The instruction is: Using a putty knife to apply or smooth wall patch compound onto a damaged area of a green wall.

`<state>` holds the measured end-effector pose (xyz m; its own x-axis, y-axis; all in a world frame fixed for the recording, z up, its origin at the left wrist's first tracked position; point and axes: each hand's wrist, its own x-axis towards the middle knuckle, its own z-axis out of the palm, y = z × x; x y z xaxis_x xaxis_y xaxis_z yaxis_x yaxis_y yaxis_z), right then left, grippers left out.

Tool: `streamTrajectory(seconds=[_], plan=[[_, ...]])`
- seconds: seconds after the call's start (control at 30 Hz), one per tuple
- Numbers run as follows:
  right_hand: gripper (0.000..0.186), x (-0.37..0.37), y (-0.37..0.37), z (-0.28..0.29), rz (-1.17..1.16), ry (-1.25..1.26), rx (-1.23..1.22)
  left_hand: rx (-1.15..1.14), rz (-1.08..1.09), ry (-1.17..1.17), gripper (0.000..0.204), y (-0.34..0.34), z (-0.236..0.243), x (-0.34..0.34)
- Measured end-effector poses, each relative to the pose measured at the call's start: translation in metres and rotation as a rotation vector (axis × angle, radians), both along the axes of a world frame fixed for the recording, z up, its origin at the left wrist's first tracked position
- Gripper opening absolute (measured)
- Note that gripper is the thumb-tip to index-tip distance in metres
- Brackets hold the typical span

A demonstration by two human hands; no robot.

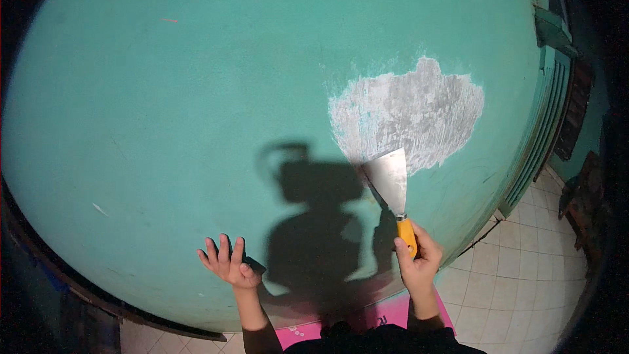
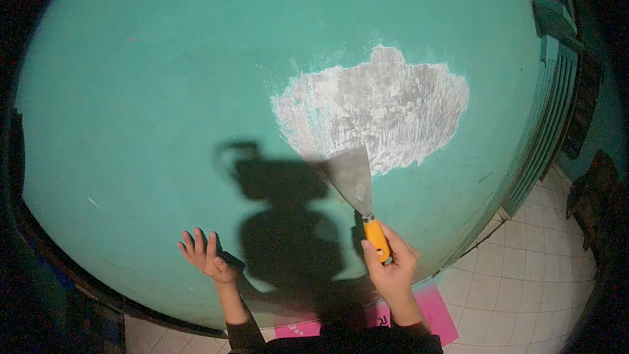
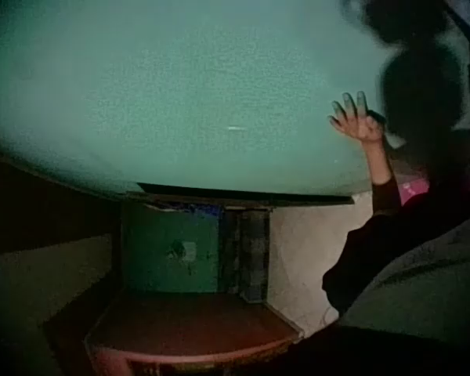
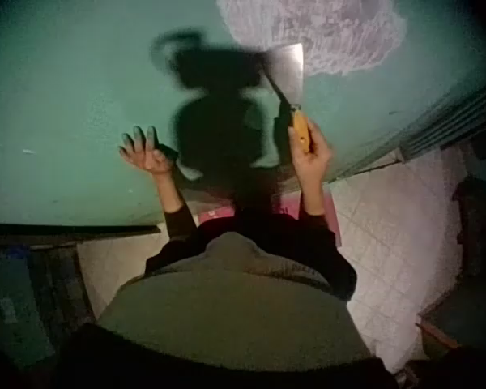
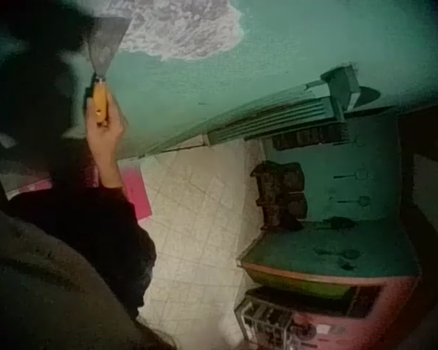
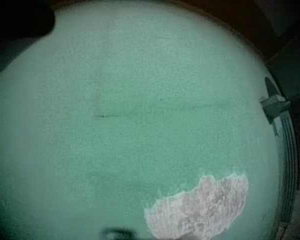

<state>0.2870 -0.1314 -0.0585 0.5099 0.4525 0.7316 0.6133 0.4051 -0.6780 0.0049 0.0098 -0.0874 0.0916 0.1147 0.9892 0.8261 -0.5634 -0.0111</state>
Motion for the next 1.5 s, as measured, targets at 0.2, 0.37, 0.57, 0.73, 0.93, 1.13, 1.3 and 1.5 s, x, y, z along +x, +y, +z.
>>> streamTrajectory(seconds=[0.2, 0.37, 0.57, 0.73, 0.93, 1.13, 1.3, 1.5], plan=[[0.037, -0.004, 0.001, 0.015, -0.042, -0.107, 0.077, 0.005, -0.026, -0.013, 0.048, 0.003, -0.005, -0.002], [0.039, 0.000, 0.001, 0.018, -0.069, -0.244, 0.122, -0.012, -0.016, 0.016, 0.049, 0.002, -0.005, -0.002], [0.041, -0.006, -0.006, 0.023, -0.155, -0.399, 0.078, -0.025, -0.007, 0.025, 0.051, 0.001, -0.005, -0.001], [0.042, -0.012, -0.005, 0.025, -0.163, -0.422, 0.052, -0.010, -0.017, -0.018, 0.048, 0.002, -0.004, 0.000], [0.039, -0.019, -0.007, 0.025, -0.181, -0.360, -0.005, -0.002, -0.020, -0.006, 0.048, 0.001, -0.003, -0.003], [0.039, -0.019, -0.011, 0.027, -0.184, -0.376, 0.037, -0.006, -0.027, -0.001, 0.048, -0.001, -0.004, -0.006], [0.039, -0.021, -0.012, 0.031, -0.185, -0.412, -0.004, -0.004, -0.023, -0.005, 0.048, -0.001, -0.004, -0.004], [0.040, -0.023, -0.005, 0.028, -0.201, -0.400, 0.028, -0.019, -0.010, -0.010, 0.049, 0.000, -0.005, -0.002]])
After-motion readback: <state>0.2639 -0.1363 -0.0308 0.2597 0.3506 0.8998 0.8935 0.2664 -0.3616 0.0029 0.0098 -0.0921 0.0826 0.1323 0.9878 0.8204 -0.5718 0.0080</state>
